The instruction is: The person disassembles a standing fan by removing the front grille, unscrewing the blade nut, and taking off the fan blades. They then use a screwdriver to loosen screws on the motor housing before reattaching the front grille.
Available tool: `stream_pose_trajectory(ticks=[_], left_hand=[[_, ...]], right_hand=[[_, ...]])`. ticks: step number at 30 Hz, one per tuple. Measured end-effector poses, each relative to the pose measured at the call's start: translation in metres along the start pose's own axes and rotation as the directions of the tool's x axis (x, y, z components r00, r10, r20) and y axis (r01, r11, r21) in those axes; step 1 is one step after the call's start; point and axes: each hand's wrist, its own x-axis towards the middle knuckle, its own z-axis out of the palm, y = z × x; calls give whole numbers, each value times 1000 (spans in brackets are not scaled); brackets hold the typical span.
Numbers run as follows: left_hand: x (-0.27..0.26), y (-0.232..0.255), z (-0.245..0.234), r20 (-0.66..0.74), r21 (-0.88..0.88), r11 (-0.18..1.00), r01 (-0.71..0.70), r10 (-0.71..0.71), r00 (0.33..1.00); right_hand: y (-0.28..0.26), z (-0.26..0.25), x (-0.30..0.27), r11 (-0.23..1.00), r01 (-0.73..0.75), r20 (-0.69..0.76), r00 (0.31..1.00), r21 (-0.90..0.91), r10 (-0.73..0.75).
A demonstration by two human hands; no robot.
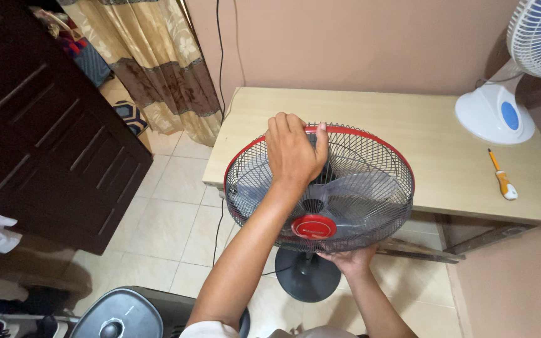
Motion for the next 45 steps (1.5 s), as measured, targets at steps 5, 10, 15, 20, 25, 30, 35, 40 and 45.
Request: stream_pose_trajectory(ticks=[5, 10, 15, 20, 25, 30, 35, 40, 45], left_hand=[[0, 5, -4, -35, 20, 1000, -6, 7, 999], [-1, 11, -7, -50, 8, 1000, -14, 14, 999], [3, 12, -15, 2, -30, 997, -64, 64, 998], [3, -22, -38, 70, -121, 992, -20, 28, 997], [-8, -35, -37, -66, -66, 992, 108, -112, 991], [-12, -35, -31, -88, -32, 991, 133, -135, 987], [-11, -30, -29, -87, 16, 989, 147, -145, 986], [-1, -12, -30, 34, 39, 995, 92, -94, 995], [9, 28, -2, 124, 48, 984, -173, 166, 978]], right_hand=[[-1, 0, 1, 999, -29, -46, 999, 24, 30], [-1, -2, 2, 999, -38, -48, 998, 36, 40], [1, -14, 12, 998, -44, -33, 998, 40, 45], [7, -39, 39, 996, -69, -39, 997, 62, 71], [10, -41, 46, 997, -48, -32, 998, 65, 50], [8, -40, 46, 995, -48, -48, 997, 88, 52], [9, -43, 49, 995, -60, -39, 997, 82, 63], [4, -34, 40, 994, -72, -69, 995, 78, 77], [6, -30, 35, 996, -73, -32, 997, 51, 74]])
